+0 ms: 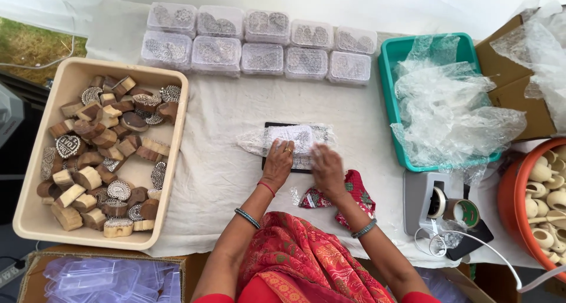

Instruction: The person cleans several wooden block stamps with a cloth, places two of them into a plastic container, and then wraps the container in bubble wrap.

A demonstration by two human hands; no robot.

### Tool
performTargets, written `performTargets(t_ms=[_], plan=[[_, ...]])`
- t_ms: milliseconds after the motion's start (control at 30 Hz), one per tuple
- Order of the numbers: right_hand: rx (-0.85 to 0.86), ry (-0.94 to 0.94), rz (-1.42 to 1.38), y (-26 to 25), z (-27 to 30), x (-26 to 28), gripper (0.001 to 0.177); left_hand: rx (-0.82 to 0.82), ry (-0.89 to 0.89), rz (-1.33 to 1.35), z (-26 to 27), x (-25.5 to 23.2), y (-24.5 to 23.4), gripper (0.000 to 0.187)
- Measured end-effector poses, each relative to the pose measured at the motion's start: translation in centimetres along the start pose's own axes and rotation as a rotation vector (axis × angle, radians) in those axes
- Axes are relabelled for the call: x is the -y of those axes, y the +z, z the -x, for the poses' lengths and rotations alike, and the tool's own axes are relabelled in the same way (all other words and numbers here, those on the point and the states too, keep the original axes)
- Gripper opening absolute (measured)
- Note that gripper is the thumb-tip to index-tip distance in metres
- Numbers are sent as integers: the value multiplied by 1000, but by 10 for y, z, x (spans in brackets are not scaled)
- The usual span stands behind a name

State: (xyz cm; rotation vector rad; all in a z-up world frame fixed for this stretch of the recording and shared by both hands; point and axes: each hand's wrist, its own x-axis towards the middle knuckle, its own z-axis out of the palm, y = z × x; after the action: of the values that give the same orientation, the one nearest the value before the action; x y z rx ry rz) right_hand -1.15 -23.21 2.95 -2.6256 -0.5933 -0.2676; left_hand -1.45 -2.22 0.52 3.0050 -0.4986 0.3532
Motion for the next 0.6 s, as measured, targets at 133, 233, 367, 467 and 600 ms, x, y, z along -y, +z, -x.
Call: performTargets(t_ms=[133, 233, 367, 467, 600], plan=[[170, -166, 42, -5, -12, 25, 61, 49, 12, 145, 0, -1, 17, 24], [160, -122, 57, -4, -4, 7, 55, 138, -62, 297, -10, -7, -13, 36], [126, 227, -93, 33, 9, -55, 19, 152, -63, 269, -9, -17, -28, 55], [-38, 369, -180, 14, -22, -55, 22, 212, -75, 221, -13, -20, -30, 61], [-73, 114, -210, 2, -78, -44, 51, 237, -93, 210, -11, -20, -25, 67]])
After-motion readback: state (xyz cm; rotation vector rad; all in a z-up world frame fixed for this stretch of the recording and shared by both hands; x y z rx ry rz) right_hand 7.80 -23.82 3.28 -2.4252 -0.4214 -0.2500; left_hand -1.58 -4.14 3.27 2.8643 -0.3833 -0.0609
